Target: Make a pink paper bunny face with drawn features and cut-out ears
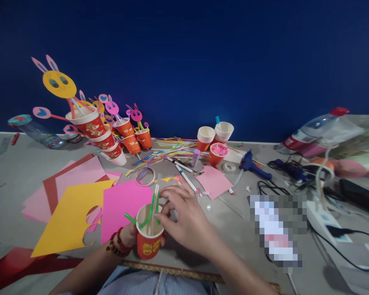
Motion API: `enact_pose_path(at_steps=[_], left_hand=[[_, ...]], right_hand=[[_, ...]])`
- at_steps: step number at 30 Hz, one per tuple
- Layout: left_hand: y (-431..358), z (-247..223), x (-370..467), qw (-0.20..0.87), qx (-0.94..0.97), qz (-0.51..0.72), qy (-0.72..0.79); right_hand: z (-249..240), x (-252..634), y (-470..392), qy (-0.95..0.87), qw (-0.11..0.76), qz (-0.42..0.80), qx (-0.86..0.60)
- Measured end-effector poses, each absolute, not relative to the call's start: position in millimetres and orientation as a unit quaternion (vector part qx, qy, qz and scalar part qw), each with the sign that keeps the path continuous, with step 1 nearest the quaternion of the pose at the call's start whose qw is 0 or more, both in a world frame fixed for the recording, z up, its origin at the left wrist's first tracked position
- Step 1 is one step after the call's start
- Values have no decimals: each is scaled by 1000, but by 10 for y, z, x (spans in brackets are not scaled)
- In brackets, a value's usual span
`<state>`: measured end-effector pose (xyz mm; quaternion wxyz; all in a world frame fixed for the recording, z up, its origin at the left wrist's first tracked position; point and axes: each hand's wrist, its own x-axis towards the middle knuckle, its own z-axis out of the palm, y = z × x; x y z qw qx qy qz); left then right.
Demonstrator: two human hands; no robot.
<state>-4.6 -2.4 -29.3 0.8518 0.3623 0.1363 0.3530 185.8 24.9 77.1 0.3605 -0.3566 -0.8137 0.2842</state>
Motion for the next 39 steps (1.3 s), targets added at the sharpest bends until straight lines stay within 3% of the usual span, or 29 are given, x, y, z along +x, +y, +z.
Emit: enact_pose_path(at_steps=[39], left_hand=[[-45,-444,-82,848,362,365,128]], right_hand=[[786,1891,254,-834,326,275,-350]])
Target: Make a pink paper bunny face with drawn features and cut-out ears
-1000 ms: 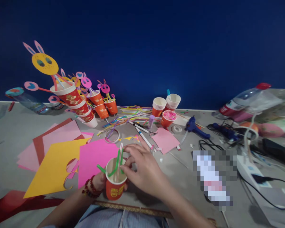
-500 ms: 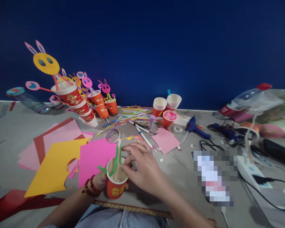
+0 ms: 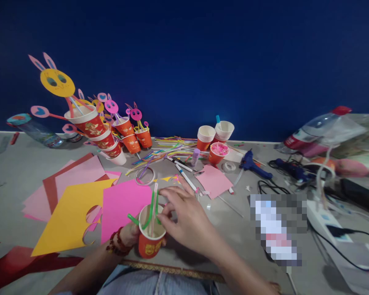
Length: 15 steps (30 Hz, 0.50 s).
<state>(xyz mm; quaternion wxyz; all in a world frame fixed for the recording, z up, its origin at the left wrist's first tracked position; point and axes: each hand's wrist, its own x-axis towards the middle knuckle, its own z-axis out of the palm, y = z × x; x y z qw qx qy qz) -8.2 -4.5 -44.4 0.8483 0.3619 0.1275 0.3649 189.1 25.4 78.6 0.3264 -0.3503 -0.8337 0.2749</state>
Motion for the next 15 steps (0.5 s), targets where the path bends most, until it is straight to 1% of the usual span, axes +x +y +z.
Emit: enact_pose_path(at_steps=[5,9,15], left_hand=[[-31,-468,-84,847,374,353,135],[-25,-517,-47,849,388,333,133],[0,-512,-27,846,398,322,148]], right_hand=[[780,1925,261,-818,355,280,-356],[747,1896,285,-781,377,341,-363],[694,1824,317,-735,374,424,-374]])
